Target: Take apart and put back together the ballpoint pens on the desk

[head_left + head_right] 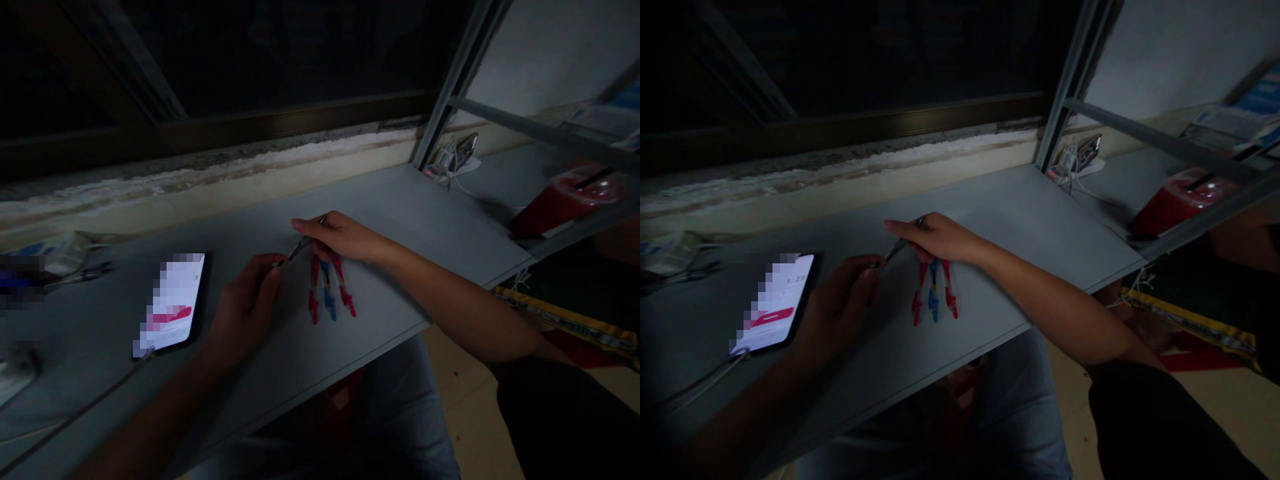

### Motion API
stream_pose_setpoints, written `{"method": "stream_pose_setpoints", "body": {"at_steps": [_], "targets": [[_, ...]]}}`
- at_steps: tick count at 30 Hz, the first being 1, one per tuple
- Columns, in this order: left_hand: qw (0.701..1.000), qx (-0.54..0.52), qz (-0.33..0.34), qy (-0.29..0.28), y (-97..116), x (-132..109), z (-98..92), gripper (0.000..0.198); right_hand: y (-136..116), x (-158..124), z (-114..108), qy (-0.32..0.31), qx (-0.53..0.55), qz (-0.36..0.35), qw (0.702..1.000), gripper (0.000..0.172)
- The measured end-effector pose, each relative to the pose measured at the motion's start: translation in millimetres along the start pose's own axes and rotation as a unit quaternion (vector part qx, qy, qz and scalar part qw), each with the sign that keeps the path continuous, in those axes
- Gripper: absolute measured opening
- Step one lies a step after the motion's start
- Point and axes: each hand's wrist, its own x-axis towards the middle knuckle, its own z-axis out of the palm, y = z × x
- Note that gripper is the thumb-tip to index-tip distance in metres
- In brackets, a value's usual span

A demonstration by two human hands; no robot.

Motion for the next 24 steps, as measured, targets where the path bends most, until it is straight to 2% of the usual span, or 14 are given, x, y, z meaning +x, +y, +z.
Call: {"method": "stream_pose_setpoints", "body": {"at_steps": [3, 8, 13, 16, 20, 22, 24], "targets": [[0.999, 0.013, 0.033, -0.025, 0, -3, 0.1, 0.03, -1, 0, 2, -0.011, 0.054, 0.013, 0.998, 0.073], [0.993, 0.095, 0.064, -0.006, -4, -3, -1.6, 0.028, 1, 2, 4, 0.008, 0.063, 0.04, 0.997, 0.07], [0.991, 0.09, 0.076, -0.059, -4, 2, -3.8, 0.028, -1, 3, 4, 0.003, 0.078, 0.05, 0.996, 0.064], [0.992, 0.056, 0.056, -0.098, -1, 2, -3.4, 0.032, -1, 2, 0, -0.036, 0.109, 0.009, 0.993, 0.059], [0.99, -0.001, 0.005, -0.142, -2, 1, -4.0, 0.045, 0, 2, -9, -0.089, 0.102, -0.086, 0.987, 0.054], [0.99, -0.01, -0.009, -0.137, -6, 1, -5.8, 0.046, 0, 4, -14, -0.093, 0.1, -0.123, 0.983, 0.044], [0.993, -0.002, -0.014, -0.115, -11, 3, -7.8, 0.045, 2, 6, -19, -0.088, 0.1, -0.129, 0.983, 0.032]]}}
